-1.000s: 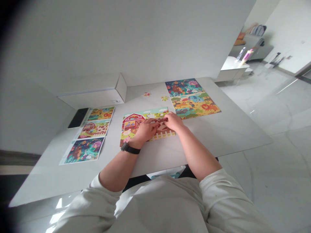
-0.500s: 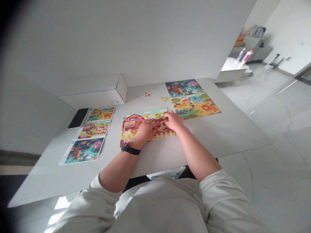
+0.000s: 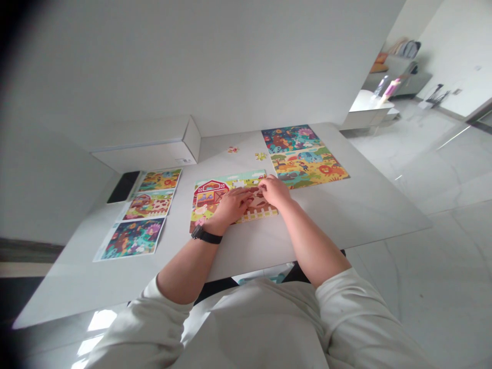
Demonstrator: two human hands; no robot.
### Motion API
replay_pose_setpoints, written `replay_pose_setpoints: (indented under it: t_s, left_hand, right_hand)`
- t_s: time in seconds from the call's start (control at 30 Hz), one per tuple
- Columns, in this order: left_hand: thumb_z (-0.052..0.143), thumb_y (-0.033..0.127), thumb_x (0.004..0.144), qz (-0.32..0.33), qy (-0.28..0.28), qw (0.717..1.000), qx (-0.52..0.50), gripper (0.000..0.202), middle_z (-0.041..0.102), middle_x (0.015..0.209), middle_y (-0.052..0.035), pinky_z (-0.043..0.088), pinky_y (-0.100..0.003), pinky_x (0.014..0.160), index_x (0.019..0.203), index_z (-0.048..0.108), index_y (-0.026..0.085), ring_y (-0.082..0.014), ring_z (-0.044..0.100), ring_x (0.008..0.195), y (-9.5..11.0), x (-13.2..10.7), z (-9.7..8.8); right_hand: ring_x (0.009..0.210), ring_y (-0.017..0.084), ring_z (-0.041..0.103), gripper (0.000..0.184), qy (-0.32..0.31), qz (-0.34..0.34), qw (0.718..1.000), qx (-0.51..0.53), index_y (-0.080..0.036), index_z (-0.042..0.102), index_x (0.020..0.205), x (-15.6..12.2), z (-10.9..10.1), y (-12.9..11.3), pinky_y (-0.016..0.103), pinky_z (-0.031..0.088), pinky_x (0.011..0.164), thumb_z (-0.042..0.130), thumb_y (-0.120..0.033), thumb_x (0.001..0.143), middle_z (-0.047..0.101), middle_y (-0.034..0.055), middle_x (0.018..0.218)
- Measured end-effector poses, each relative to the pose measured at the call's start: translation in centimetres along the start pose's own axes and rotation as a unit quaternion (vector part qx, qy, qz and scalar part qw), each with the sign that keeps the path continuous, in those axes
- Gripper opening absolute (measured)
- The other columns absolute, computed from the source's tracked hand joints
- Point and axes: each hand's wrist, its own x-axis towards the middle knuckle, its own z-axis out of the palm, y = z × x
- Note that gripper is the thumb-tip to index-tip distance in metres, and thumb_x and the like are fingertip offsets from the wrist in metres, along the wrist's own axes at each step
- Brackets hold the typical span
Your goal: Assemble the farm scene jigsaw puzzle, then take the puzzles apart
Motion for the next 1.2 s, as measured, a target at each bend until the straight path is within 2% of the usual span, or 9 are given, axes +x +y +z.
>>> replay_pose_setpoints:
  t_s: [0.37,0.8,0.97,1.1,1.2]
  left_hand:
    - [0.059,0.028,0.105,0.005,-0.015,0.999,0.027,0.029,0.076,0.139,-0.0076,0.05,-0.05,0.122,0.125,0.08,0.025,-0.0284,0.065,0.132,0.2,0.0,-0.2]
    - [0.063,0.027,0.103,-0.007,-0.02,0.999,0.032,0.027,0.075,0.142,-0.0075,0.049,-0.049,0.121,0.124,0.08,0.025,-0.0292,0.066,0.133,0.1,0.0,0.3]
    - [0.067,0.025,0.1,-0.017,-0.016,1.0,0.021,0.037,0.074,0.142,-0.0114,0.049,-0.05,0.121,0.136,0.073,0.021,-0.0304,0.065,0.134,0.3,-0.1,0.1]
    - [0.069,0.027,0.099,-0.03,-0.028,0.998,0.045,0.032,0.067,0.153,-0.0123,0.042,-0.053,0.128,0.129,0.075,0.021,-0.0329,0.057,0.145,0.5,-0.2,0.1]
    - [0.07,0.028,0.098,-0.044,-0.044,0.997,0.055,0.036,0.063,0.158,-0.0127,0.037,-0.054,0.131,0.133,0.074,0.02,-0.0349,0.052,0.151,0.5,-0.3,0.1]
  right_hand:
    - [0.106,0.023,0.07,0.042,-0.029,-0.02,0.999,-0.011,-0.03,0.089,0.11,-0.1,0.0,0.3,0.033,0.055,0.097,0.056,-0.007,0.098,0.075,0.007,0.121]
    - [0.109,0.025,0.071,0.04,-0.054,-0.007,0.998,-0.023,-0.029,0.09,0.111,-0.2,-0.2,-0.1,0.033,0.055,0.099,0.058,-0.008,0.097,0.077,0.0083,0.122]
    - [0.109,0.024,0.071,0.041,-0.033,-0.023,0.999,-0.016,-0.028,0.088,0.117,-0.4,-0.4,-0.5,0.033,0.055,0.097,0.055,-0.01,0.1,0.076,0.0082,0.126]
    - [0.109,0.023,0.071,0.04,-0.05,-0.023,0.998,-0.018,-0.027,0.088,0.115,-0.6,-0.5,-0.8,0.03,0.054,0.095,0.056,-0.008,0.099,0.075,0.0079,0.126]
    - [0.109,0.023,0.071,0.04,-0.071,-0.017,0.997,-0.027,-0.027,0.088,0.117,-0.6,-0.4,-0.9,0.029,0.053,0.093,0.057,-0.008,0.099,0.075,0.0084,0.126]
